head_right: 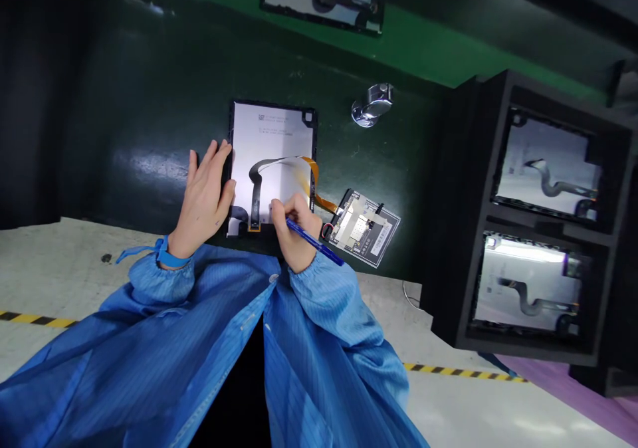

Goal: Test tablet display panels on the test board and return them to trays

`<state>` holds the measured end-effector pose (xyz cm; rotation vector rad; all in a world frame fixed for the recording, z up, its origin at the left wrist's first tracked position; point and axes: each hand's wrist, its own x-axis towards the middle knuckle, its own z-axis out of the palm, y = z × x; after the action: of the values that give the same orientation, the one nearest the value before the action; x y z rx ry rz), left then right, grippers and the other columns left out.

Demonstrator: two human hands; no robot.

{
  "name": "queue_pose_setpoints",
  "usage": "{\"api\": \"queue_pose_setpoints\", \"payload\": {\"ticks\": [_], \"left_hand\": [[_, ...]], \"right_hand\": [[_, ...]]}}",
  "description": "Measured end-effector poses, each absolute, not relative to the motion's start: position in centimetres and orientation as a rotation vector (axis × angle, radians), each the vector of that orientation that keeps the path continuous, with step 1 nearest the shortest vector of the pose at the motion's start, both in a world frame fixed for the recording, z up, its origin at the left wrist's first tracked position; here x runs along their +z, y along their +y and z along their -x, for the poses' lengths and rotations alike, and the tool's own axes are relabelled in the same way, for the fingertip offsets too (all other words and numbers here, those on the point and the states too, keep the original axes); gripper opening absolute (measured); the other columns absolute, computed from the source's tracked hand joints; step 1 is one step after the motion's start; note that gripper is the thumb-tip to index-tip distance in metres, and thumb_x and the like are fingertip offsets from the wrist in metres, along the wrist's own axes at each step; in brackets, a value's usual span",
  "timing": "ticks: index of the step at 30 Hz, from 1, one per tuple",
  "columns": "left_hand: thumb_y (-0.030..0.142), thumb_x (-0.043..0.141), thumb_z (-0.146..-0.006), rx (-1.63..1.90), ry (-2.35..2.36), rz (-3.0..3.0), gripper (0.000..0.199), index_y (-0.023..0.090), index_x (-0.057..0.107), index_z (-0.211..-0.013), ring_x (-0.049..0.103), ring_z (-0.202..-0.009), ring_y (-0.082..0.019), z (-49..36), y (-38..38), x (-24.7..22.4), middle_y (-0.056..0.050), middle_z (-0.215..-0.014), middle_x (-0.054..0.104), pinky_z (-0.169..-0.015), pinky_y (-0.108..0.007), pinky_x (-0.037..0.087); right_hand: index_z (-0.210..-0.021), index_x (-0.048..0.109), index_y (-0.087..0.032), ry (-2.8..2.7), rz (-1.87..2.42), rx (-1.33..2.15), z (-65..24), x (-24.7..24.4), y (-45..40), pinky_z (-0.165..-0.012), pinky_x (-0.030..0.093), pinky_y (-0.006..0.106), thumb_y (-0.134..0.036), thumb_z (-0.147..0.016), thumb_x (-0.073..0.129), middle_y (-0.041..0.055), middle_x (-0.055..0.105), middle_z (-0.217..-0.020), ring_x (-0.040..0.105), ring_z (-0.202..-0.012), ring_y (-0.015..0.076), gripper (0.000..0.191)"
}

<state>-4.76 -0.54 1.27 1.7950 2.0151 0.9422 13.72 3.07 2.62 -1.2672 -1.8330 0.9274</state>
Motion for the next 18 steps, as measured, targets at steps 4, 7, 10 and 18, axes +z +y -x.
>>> {"api": "queue_pose_setpoints", "payload": {"ticks": [4,7,10,18], "left_hand": [[0.021,0.035,-0.099,0.950,1.992,-1.830,0.055,0.007,0.035,-0.152,0.032,-0.152,-0.029,4.3,-1.0,1.1,-0.021,-0.157,0.044,-0.126,-0.057,0.016],[0.019,0.036,-0.099,0.999,1.974,-1.825,0.055,0.006,0.034,-0.152,0.032,-0.152,-0.029,3.3,-1.8,1.2,-0.023,-0.157,0.044,-0.126,-0.057,0.018],[0.018,0.036,-0.099,1.061,1.926,-1.780,0.052,0.005,0.038,-0.150,0.037,-0.149,-0.028,2.7,-2.6,1.6,-0.023,-0.154,0.048,-0.126,-0.055,0.022],[0.027,0.047,-0.098,1.556,1.619,-1.093,0.043,0.025,0.051,-0.141,0.053,-0.138,-0.022,2.5,-2.0,2.0,-0.009,-0.148,0.059,-0.117,-0.043,0.043]], "right_hand": [[-0.102,0.066,-0.024,-1.958,1.025,0.989,-15.8,2.7,2.5,-0.068,0.054,0.027,-0.031,-0.102,0.051,-0.0004,0.070,-0.082,0.065,-0.068,0.0139,0.016],[-0.134,0.059,-0.024,-2.440,0.699,0.785,-17.0,2.4,1.5,-0.102,0.053,0.042,-0.040,-0.104,0.047,0.0088,0.073,-0.122,0.068,-0.115,0.0232,0.035],[-0.146,0.049,-0.021,-2.747,0.581,0.390,-17.5,2.0,0.6,-0.120,0.034,0.057,-0.039,-0.100,0.060,0.0126,0.056,-0.149,0.046,-0.144,0.0297,0.051],[-0.126,0.063,-0.038,-2.411,0.647,0.166,-17.8,3.8,0.6,-0.115,0.048,0.049,-0.021,-0.098,0.061,-0.0005,0.066,-0.137,0.058,-0.134,0.0205,0.033]]}}
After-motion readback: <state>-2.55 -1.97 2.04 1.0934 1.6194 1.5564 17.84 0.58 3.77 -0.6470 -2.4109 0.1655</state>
